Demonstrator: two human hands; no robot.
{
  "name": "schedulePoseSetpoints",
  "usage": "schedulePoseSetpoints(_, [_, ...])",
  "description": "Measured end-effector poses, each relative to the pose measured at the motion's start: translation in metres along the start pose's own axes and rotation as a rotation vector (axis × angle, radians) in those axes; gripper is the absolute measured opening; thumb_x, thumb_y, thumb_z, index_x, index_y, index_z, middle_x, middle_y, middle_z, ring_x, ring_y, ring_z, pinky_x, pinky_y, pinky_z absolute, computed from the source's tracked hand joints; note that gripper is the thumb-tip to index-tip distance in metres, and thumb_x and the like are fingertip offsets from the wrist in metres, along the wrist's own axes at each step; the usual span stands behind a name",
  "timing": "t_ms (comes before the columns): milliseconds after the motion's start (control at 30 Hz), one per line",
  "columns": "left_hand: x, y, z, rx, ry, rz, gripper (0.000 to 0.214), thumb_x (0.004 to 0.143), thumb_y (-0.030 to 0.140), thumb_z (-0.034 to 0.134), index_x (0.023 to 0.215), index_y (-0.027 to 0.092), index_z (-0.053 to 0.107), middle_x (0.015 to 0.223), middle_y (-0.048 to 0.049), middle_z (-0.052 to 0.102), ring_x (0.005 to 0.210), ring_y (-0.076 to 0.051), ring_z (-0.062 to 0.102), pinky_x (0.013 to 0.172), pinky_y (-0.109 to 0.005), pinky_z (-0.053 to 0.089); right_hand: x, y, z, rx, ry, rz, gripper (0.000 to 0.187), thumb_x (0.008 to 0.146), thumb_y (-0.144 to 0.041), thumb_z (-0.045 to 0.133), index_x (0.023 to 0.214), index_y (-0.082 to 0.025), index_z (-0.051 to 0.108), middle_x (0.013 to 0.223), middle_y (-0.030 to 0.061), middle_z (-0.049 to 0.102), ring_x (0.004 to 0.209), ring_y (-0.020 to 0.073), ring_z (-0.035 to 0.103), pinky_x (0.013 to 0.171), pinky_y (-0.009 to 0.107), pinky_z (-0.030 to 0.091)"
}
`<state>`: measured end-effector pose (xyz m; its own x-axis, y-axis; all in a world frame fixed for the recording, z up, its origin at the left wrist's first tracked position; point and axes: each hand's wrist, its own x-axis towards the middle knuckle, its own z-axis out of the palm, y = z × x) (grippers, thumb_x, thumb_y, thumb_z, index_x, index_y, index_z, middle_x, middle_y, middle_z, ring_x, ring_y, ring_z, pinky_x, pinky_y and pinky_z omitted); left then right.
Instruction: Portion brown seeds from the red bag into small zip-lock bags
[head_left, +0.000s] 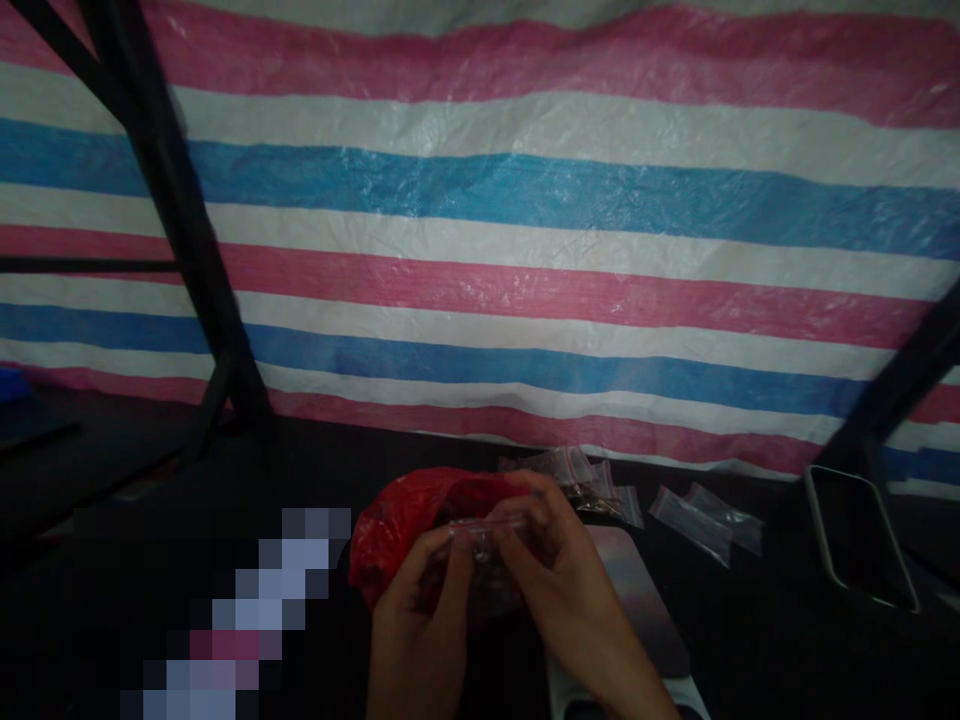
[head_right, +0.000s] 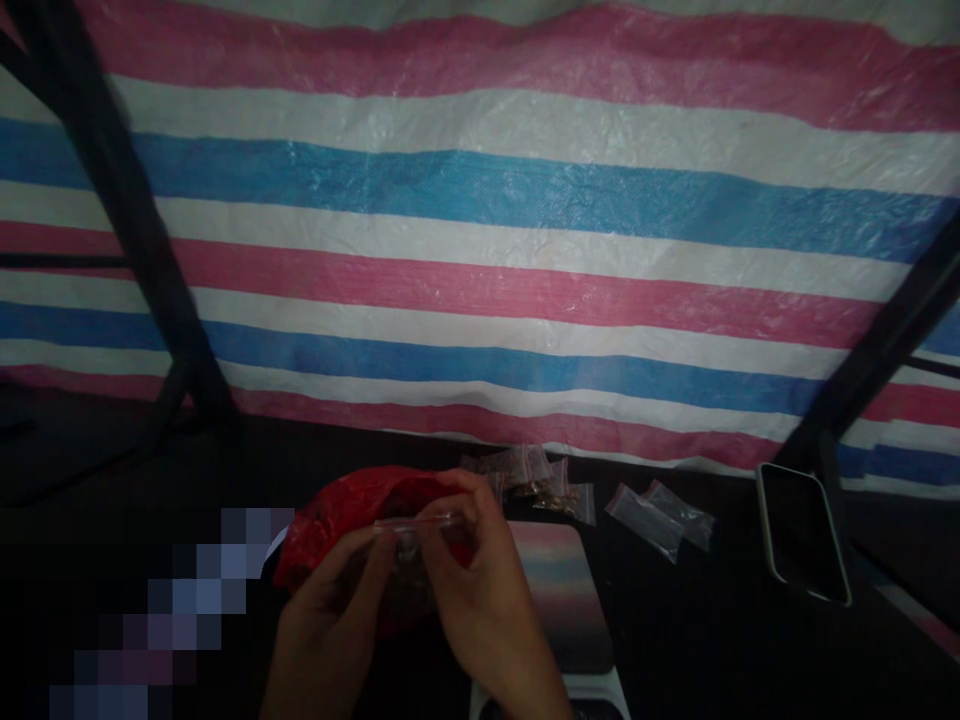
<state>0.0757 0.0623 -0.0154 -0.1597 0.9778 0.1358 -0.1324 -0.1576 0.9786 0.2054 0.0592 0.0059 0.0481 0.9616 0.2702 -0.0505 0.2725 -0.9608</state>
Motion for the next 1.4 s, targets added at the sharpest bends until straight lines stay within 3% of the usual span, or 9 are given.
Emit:
schedulePoseSetpoints(200, [0.003,-0.013,-0.007,0.018,-0.069,0.0,0.034,0.087,0.056,0.075,0.098,0.024,0.083,0.102,-0.0052,0.086,0.092,-0.024,0.081,0.081,-0.029,0.066,0.002,0.0,0.006,-0.054,0.049,-0.022,0.023,0.093,-0.028,0.068,0.113,-0.029,0.057,0.093,-0.0029,0.067,0.09,0.0176,0.066,0.083,0.03,0.052])
schedulePoseSetpoints(367, [0.003,-0.011,-0.014,0.04,-0.08,0.04,0.028,0.086,0.051,0.079,0.096,0.025,0.084,0.1,-0.0037,0.086,0.089,-0.023,0.081,0.078,-0.027,0.066,-0.002,-0.007,0.011,-0.13,-0.008,-0.017,0.034,0.091,-0.021,0.066,0.123,-0.03,0.06,0.097,-0.0032,0.069,0.095,0.0174,0.068,0.088,0.031,0.052])
schedulePoseSetpoints(500, [0.004,-0.007,-0.02,0.122,-0.127,0.062,0.026,0.086,0.05,0.079,0.095,0.026,0.085,0.102,-0.003,0.085,0.091,-0.024,0.081,0.081,-0.028,0.066,-0.002,-0.013,0.01,-0.146,0.048,-0.061,0.025,0.083,-0.015,0.068,0.105,-0.028,0.067,0.092,-0.0034,0.07,0.09,0.0166,0.069,0.084,0.028,0.053])
schedulePoseSetpoints(600, [0.004,-0.014,-0.02,0.21,-0.139,0.157,0.032,0.089,0.053,0.075,0.107,0.029,0.084,0.118,-0.0037,0.083,0.111,-0.025,0.078,0.099,-0.032,0.063,0.005,-0.018,-0.002,-0.08,0.196,-0.056,0.021,0.076,-0.02,0.073,0.096,-0.025,0.067,0.077,-0.0039,0.071,0.074,0.0174,0.069,0.069,0.027,0.053])
schedulePoseSetpoints(733, [0.002,-0.031,-0.017,0.253,-0.091,0.162,0.049,0.094,0.058,0.066,0.134,0.03,0.073,0.143,-0.0052,0.074,0.128,-0.027,0.071,0.102,-0.035,0.062,0.019,-0.017,-0.038,-0.148,0.602,-0.08,0.028,0.072,-0.038,0.079,0.092,-0.022,0.067,0.075,-0.0004,0.072,0.068,0.0205,0.07,0.062,0.03,0.054])
schedulePoseSetpoints(867, [0.001,-0.035,-0.01,0.282,-0.066,0.127,0.047,0.097,0.06,0.06,0.131,0.031,0.074,0.141,-0.0047,0.074,0.13,-0.028,0.069,0.107,-0.041,0.06,0.034,-0.006,-0.072,-0.266,0.796,-0.116,0.031,0.073,-0.044,0.076,0.091,-0.022,0.064,0.079,0.0011,0.07,0.071,0.0226,0.072,0.063,0.033,0.058])
schedulePoseSetpoints(1133, [-0.008,-0.037,0.009,0.303,-0.024,0.258,0.035,0.1,0.052,0.055,0.111,0.029,0.08,0.124,-0.0052,0.079,0.121,-0.026,0.072,0.105,-0.039,0.058,0.062,0.017,-0.06,-0.514,0.508,-0.074,0.013,0.083,-0.025,0.064,0.093,-0.02,0.072,0.092,0.0084,0.081,0.083,0.0252,0.078,0.078,0.035,0.061])
schedulePoseSetpoints(1300, [-0.002,-0.044,-0.002,0.447,-0.15,0.36,0.034,0.103,0.048,0.054,0.116,0.031,0.08,0.126,-0.0045,0.08,0.12,-0.024,0.075,0.102,-0.036,0.062,0.057,0.02,-0.042,-0.76,0.304,-0.023,0.03,0.085,-0.011,0.061,0.106,-0.017,0.08,0.112,0.0122,0.083,0.111,0.0273,0.077,0.102,0.037,0.055])
schedulePoseSetpoints(1400, [0.002,-0.048,-0.012,0.536,-0.148,0.407,0.034,0.104,0.046,0.052,0.121,0.032,0.078,0.13,-0.0033,0.078,0.124,-0.023,0.073,0.104,-0.035,0.062,0.052,0.011,-0.058,-0.9,0.295,0.017,0.035,0.092,-0.016,0.059,0.121,-0.019,0.078,0.13,0.0102,0.078,0.126,0.0244,0.071,0.11,0.033,0.05])
